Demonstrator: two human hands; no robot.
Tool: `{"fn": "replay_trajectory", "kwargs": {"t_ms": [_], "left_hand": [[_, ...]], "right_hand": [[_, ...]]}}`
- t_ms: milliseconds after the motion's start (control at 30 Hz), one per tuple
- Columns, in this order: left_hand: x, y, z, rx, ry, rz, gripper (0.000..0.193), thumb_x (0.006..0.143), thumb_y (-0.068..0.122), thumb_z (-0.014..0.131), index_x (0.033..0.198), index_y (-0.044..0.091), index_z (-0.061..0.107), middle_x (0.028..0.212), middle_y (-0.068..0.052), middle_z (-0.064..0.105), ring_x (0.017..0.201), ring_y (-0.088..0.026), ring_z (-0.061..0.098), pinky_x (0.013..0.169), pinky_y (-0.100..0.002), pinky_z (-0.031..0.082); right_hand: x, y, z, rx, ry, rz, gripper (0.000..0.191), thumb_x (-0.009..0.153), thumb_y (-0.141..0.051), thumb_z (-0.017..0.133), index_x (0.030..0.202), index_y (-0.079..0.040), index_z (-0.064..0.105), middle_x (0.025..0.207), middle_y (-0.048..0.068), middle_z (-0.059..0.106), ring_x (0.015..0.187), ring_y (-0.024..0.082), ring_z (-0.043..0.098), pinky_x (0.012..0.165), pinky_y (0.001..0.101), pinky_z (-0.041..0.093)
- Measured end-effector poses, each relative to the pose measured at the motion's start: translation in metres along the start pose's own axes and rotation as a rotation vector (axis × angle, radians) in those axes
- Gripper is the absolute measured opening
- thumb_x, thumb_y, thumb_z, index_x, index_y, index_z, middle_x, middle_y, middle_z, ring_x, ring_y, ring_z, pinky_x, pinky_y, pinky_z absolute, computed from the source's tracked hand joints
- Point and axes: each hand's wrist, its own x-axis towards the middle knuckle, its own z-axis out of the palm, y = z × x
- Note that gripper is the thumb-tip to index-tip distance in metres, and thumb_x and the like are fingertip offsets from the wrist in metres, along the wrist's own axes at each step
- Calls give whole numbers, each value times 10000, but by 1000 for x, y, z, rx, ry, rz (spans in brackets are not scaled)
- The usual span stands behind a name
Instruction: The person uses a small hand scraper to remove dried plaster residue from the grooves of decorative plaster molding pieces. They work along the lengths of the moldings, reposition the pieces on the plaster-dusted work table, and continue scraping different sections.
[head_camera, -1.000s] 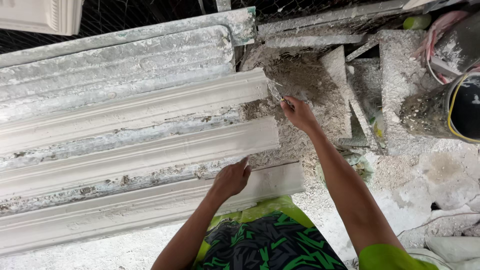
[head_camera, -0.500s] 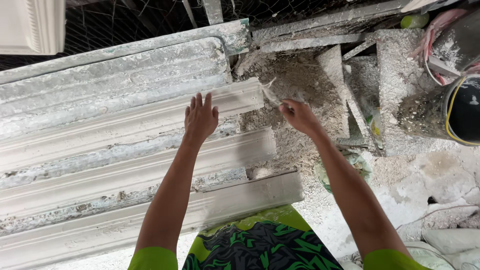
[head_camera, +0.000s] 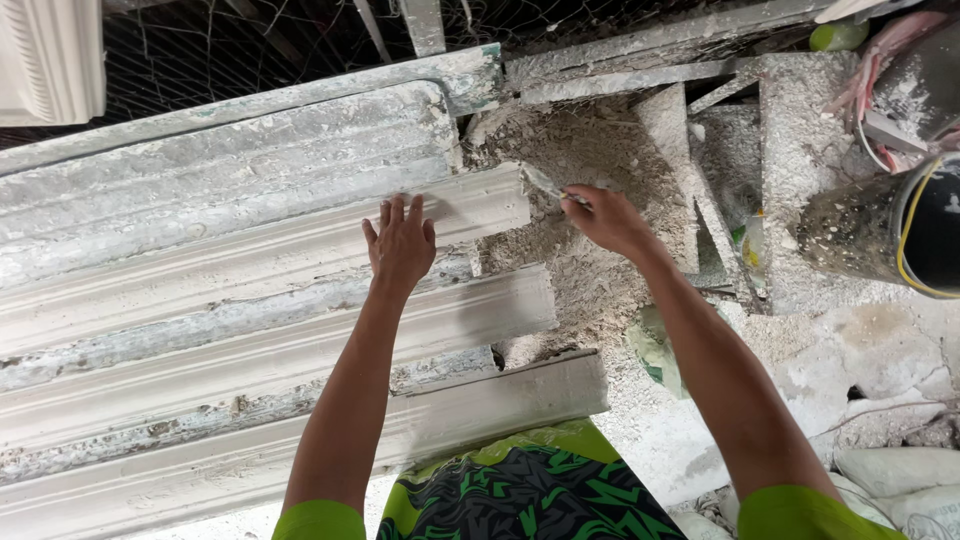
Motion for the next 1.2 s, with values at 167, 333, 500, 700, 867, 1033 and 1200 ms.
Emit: {"fn": "replay_trajectory", "kwargs": {"t_ms": [167, 333, 500, 700, 867, 1033, 1200], "left_hand": [[1, 2, 6, -16, 26, -28, 494, 1054, 345, 434, 1506, 147, 454, 1597, -196, 372, 1503, -405, 294, 1184, -696, 184], [6, 5, 4, 33, 61, -11, 487, 1069, 364, 427, 1478, 108, 484, 1573, -224, 393, 1486, -422, 310, 1179, -699, 184], [-9, 56, 16, -193, 24, 146, 498, 1075, 352, 411, 1444, 28, 494, 1440, -257, 545, 1156, -381, 628, 998, -522, 521], [-25, 130, 56, -952, 37, 279, 264, 1124, 197, 437, 1174, -62, 458, 939, -223, 678, 692, -205, 668, 576, -416, 588], [-11, 97, 24, -712, -4, 139, 233, 1087, 198, 457, 1125, -12, 551, 885, -179, 669, 603, -225, 635, 483, -418, 562], [-12, 84, -36, -332, 155, 221, 250, 1045, 215, 569, 1227, 54, 631, 951, -141, 706, 692, -265, 706, 570, -410, 568], [-16, 81, -63, 31, 248, 334, 287, 978, 157, 619, 1260, 115, 651, 986, -106, 681, 864, -287, 705, 633, -423, 589]], "right_hand": [[0, 1, 10, 15, -11, 51, 469, 1069, -371, 489, 1467, -128, 543, 897, 118, 717, 523, 113, 521, 481, 303, 474], [-5, 20, 8, 176, 156, 118, 525, 1082, -423, 454, 1486, -92, 507, 787, 99, 641, 507, 98, 455, 421, 297, 386], [-24, 18, 28, 622, 333, -19, 680, 1039, -562, 239, 1507, -82, 356, 882, 22, 658, 533, 71, 484, 377, 276, 390], [-51, -17, 80, 582, 66, -184, 791, 1052, -618, 56, 1527, -73, 379, 1281, 222, 600, 1149, 291, 639, 975, 516, 509], [-7, -21, 31, 598, 36, -21, 694, 1053, -576, 243, 1576, -128, 332, 1667, 198, 301, 1538, 335, 341, 1231, 558, 329], [45, -55, 25, 482, 44, -53, 679, 1055, -562, 236, 1593, -155, 314, 1696, 161, 179, 1532, 324, 189, 1191, 556, 211], [63, -69, 23, 347, -42, 78, 438, 1093, -400, 442, 1306, -84, 657, 1147, 212, 738, 861, 313, 674, 772, 438, 562]]}}
